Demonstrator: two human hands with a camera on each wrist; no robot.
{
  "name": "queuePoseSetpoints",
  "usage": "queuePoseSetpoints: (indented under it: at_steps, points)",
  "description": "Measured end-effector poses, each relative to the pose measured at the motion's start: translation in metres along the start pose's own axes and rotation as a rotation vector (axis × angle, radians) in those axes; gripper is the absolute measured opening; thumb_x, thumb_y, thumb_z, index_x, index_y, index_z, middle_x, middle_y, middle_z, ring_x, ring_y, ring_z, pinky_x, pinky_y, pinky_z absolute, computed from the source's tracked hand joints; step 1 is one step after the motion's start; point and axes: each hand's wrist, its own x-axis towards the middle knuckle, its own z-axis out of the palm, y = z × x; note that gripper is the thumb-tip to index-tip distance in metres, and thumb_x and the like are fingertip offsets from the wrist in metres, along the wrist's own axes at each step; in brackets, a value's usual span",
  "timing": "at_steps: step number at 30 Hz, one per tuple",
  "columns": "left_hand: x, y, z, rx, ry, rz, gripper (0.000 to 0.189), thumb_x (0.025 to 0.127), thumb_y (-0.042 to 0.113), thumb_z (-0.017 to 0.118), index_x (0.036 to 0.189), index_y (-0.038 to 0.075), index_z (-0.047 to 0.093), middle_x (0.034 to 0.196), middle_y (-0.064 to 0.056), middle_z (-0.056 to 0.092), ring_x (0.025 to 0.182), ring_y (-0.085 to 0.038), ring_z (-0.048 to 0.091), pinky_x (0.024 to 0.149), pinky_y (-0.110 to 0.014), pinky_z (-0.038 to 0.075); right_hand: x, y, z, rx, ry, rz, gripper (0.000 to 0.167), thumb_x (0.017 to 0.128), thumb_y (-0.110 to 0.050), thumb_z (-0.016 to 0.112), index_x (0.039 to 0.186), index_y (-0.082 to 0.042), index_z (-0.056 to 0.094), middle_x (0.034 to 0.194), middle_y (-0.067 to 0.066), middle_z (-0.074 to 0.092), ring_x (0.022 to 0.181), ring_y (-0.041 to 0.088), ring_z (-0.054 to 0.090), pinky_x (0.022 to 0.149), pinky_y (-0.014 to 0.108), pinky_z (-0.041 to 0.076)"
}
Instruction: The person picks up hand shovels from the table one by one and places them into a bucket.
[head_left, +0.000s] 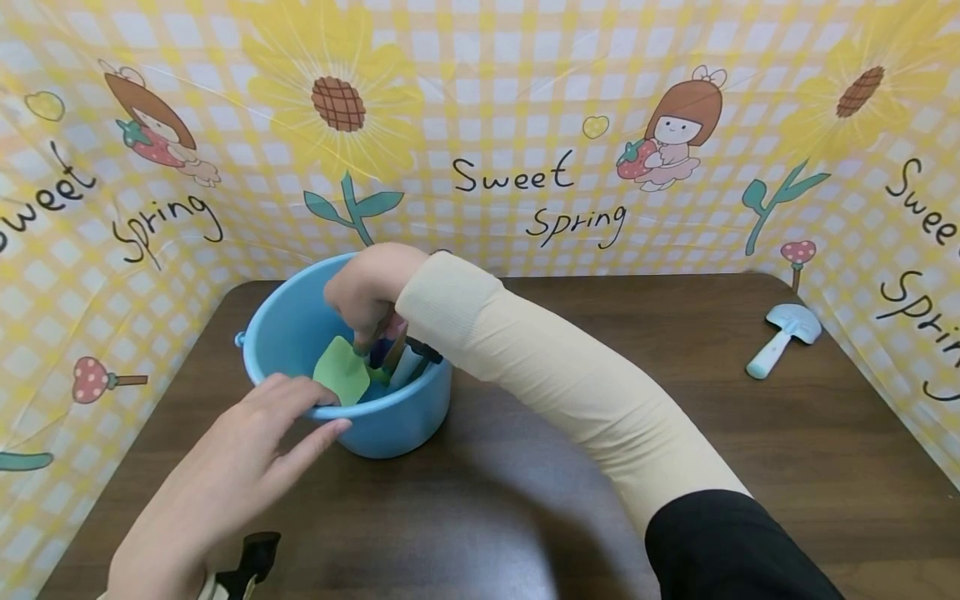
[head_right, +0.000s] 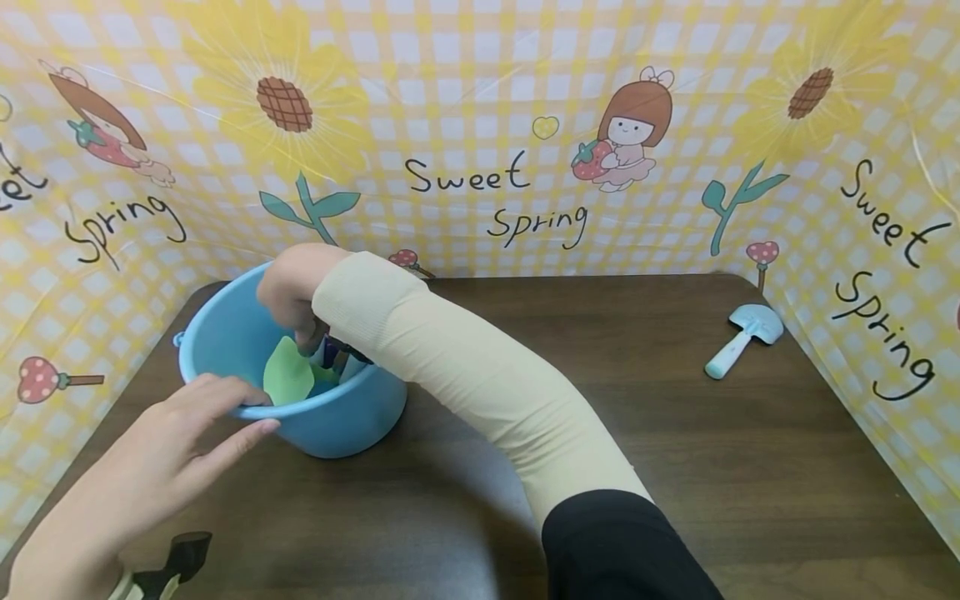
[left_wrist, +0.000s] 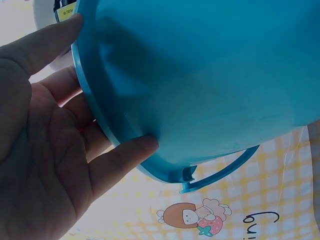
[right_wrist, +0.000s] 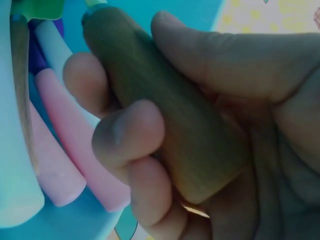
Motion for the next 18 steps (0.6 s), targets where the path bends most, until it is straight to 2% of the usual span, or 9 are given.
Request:
queuePoseSetpoints:
  at_steps: [7,11,16,18]
  points:
    - [-0.001,0.0,0.0,0.008,0.015,0.014,0.012,0.09,0.023,0.074,0.096,0.027,0.065,0.093,0.017,0.061,0.087,-0.001,0.047,0.076,-0.02,0.04,0.002,-0.007,-0.002,-0.046,-0.003,0.009,0.03,0.099,-0.032,0.057,0.123,-0.016,0.051,0.094,0.0,0.055,0.067,0.008,0.061,0.056,0.018,0.05]
    - [-0.001,0.0,0.0,0.018,0.012,0.009,0.011,0.091,0.024,0.074,0.096,0.027,0.065,0.094,0.016,0.062,0.089,-0.003,0.049,0.078,-0.023,0.042,0.004,-0.01,-0.002,-0.073,0.001,0.0,0.03,0.099,-0.031,0.057,0.124,-0.016,0.051,0.102,0.001,0.057,0.065,0.007,0.063,0.054,0.017,0.049]
    - [-0.002,-0.001,-0.001,0.022,0.014,0.013,0.011,0.091,0.024,0.074,0.096,0.027,0.065,0.093,0.016,0.062,0.088,-0.003,0.048,0.076,-0.026,0.044,0.007,-0.013,-0.003,-0.122,0.002,-0.003,0.022,0.103,-0.024,0.048,0.122,-0.015,0.053,0.099,0.001,0.056,0.058,0.007,0.061,0.052,0.017,0.047]
    - [-0.001,0.0,-0.001,0.022,0.011,0.011,0.01,0.091,0.024,0.073,0.095,0.027,0.064,0.091,0.016,0.061,0.088,-0.003,0.048,0.075,-0.026,0.044,0.008,-0.013,-0.003,-0.117,0.008,0.004,0.016,0.104,-0.023,0.047,0.116,-0.015,0.054,0.096,0.001,0.055,0.059,0.008,0.061,0.053,0.018,0.048]
